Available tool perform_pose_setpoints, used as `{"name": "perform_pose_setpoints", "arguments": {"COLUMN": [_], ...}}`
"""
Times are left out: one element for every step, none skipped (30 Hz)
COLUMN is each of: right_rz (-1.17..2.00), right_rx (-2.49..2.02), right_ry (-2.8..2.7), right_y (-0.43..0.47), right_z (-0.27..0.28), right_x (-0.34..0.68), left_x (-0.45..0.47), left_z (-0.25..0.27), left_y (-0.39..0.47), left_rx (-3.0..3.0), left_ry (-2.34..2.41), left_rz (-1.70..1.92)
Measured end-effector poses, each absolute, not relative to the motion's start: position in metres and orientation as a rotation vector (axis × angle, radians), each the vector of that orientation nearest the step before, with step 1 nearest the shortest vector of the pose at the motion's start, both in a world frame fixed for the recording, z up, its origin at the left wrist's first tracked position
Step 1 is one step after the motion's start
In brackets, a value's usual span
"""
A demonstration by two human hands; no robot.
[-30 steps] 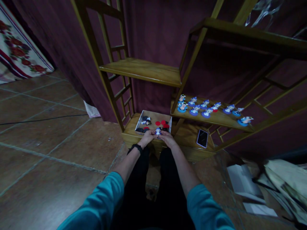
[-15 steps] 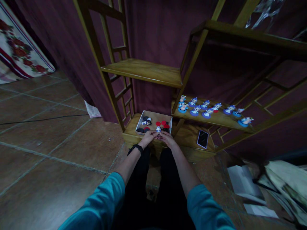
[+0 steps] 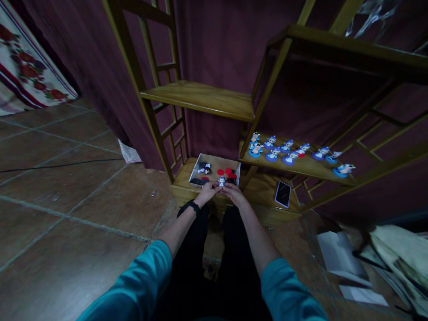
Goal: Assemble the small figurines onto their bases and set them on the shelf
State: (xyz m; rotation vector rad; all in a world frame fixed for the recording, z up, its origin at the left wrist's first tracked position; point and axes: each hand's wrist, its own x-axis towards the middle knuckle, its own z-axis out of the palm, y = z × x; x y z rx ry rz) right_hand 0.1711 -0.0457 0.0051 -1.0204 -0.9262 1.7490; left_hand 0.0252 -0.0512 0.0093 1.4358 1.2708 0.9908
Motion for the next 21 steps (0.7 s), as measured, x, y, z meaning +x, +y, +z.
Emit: {"name": "perform_pose_setpoints", "arguments": {"right_rz": [1.745, 1.739, 1.729, 1.719, 1.708, 1.695, 1.681, 1.668, 1.653, 1.637, 1.620, 1.605, 1.595, 1.589, 1.587, 1.589, 1.592, 1.597, 1.598, 1.597, 1.593], "right_rx": [-1.006, -0.999, -0.997, -0.997, -1.000, -1.002, -1.004, -1.007, -1.009, -1.012, -1.015, -1.019, -1.021, -1.019, -1.012, -1.002, -0.991, -0.980, -0.975, -0.973, -0.973], "right_ry": [-0.939, -0.947, -0.951, -0.956, -0.964, -0.976, -0.992, -1.008, -1.020, -1.027, -1.030, -1.031, -1.034, -1.041, -1.053, -1.068, -1.086, -1.105, -1.121, -1.133, -1.143], "right_y": [-0.046, -0.047, -0.047, -0.048, -0.049, -0.050, -0.050, -0.051, -0.051, -0.051, -0.052, -0.052, -0.052, -0.052, -0.052, -0.052, -0.053, -0.053, -0.054, -0.054, -0.055], "right_z": [0.005, 0.005, 0.006, 0.006, 0.006, 0.006, 0.006, 0.006, 0.006, 0.006, 0.005, 0.005, 0.004, 0.004, 0.004, 0.004, 0.005, 0.006, 0.008, 0.009, 0.010], "right_x": [0.171, 0.172, 0.172, 0.172, 0.173, 0.173, 0.173, 0.174, 0.174, 0.175, 0.175, 0.176, 0.177, 0.178, 0.179, 0.181, 0.182, 0.183, 0.184, 0.185, 0.186], "left_x": [0.025, 0.025, 0.026, 0.026, 0.026, 0.027, 0.027, 0.028, 0.028, 0.028, 0.028, 0.028, 0.028, 0.028, 0.027, 0.027, 0.027, 0.027, 0.028, 0.028, 0.028], "left_z": [0.011, 0.014, 0.016, 0.018, 0.021, 0.023, 0.026, 0.028, 0.030, 0.032, 0.035, 0.036, 0.038, 0.039, 0.039, 0.040, 0.039, 0.039, 0.038, 0.038, 0.037], "left_y": [-0.053, -0.055, -0.058, -0.061, -0.065, -0.069, -0.073, -0.076, -0.080, -0.083, -0.086, -0.089, -0.090, -0.092, -0.093, -0.093, -0.093, -0.093, -0.093, -0.093, -0.093], "left_rx": [1.518, 1.600, 1.681, 1.760, 1.839, 1.921, 2.002, 2.077, 2.149, 2.217, 2.276, 2.333, 2.388, 2.439, 2.487, 2.529, 2.566, 2.596, 2.619, 2.635, 2.643], "left_ry": [1.310, 1.351, 1.392, 1.434, 1.471, 1.501, 1.525, 1.545, 1.561, 1.575, 1.587, 1.591, 1.589, 1.585, 1.580, 1.578, 1.577, 1.576, 1.574, 1.574, 1.576], "left_rz": [0.982, 0.973, 0.965, 0.956, 0.944, 0.928, 0.903, 0.863, 0.813, 0.756, 0.705, 0.672, 0.652, 0.638, 0.628, 0.619, 0.610, 0.601, 0.593, 0.583, 0.572]}}
